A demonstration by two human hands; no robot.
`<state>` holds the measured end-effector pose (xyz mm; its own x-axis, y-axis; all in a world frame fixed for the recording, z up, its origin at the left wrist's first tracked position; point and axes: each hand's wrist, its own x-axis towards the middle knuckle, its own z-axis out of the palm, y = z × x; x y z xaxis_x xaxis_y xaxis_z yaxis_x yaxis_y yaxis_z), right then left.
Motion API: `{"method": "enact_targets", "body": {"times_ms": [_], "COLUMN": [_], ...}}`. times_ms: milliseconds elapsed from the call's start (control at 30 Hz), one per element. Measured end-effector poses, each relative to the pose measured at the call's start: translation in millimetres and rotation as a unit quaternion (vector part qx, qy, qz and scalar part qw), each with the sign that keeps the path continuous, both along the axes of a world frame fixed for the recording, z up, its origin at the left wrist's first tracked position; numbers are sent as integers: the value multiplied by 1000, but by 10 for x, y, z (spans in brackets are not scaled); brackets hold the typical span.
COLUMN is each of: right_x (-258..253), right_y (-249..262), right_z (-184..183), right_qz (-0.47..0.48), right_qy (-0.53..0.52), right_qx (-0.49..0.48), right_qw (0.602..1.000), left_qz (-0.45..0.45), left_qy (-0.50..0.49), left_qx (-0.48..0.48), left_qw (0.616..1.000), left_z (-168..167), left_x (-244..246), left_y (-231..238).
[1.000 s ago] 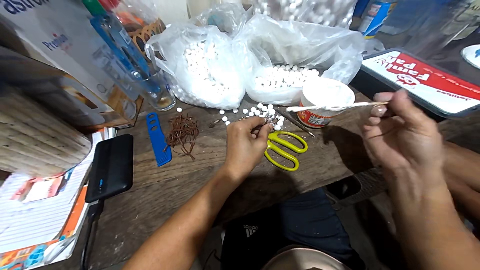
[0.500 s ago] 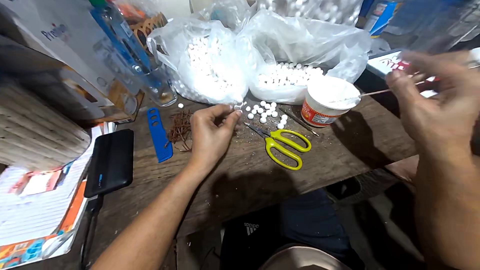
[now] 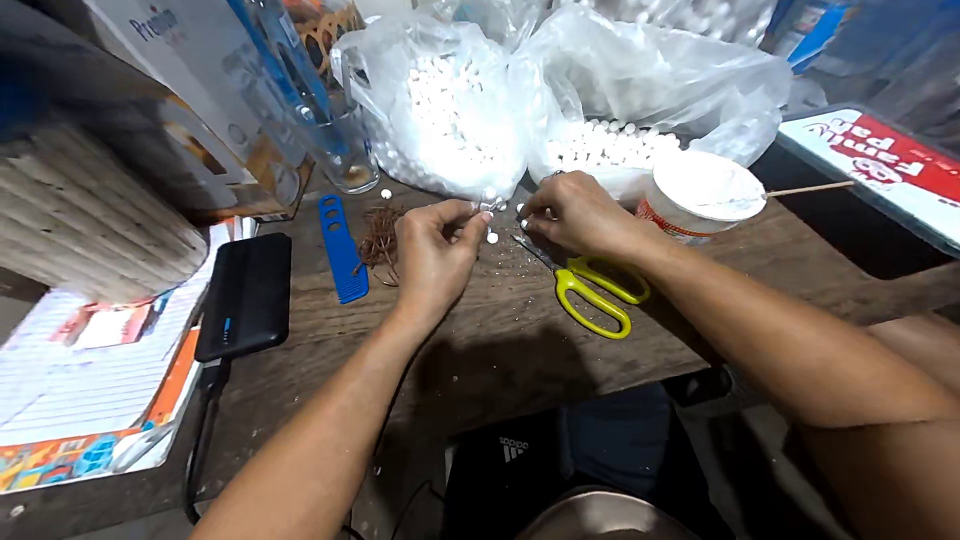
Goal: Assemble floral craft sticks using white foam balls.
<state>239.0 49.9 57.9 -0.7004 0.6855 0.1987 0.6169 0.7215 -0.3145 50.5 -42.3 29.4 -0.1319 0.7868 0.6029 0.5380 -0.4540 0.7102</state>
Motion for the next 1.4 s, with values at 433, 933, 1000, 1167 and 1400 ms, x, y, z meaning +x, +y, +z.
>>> {"method": "enact_targets", "body": {"times_ms": [433,933,1000,1167,1400], "right_x": [178,136,137,133,144], "right_y": [-188,-200,-204,-210,-191], "right_z": [45,-20,-17,-16,-29], "right_qz": [62,89,85,93,116], "right_qy": [413,430,430,431,404], "right_qx": [-245,-217,-216,-215,-165], "right_qw": [875,872,873,872,892], "left_qz": [15,36,37,34,36], "left_qy": [134,174,175,180,196], "left_qx": [58,100,101,92,68], "left_qw": [989,979,979,979,978], "left_z": [-33,-64,-64,-63,-61], "left_x": [129,186,188,193,188], "left_y": [-99,-81,-82,-85,-93]}}
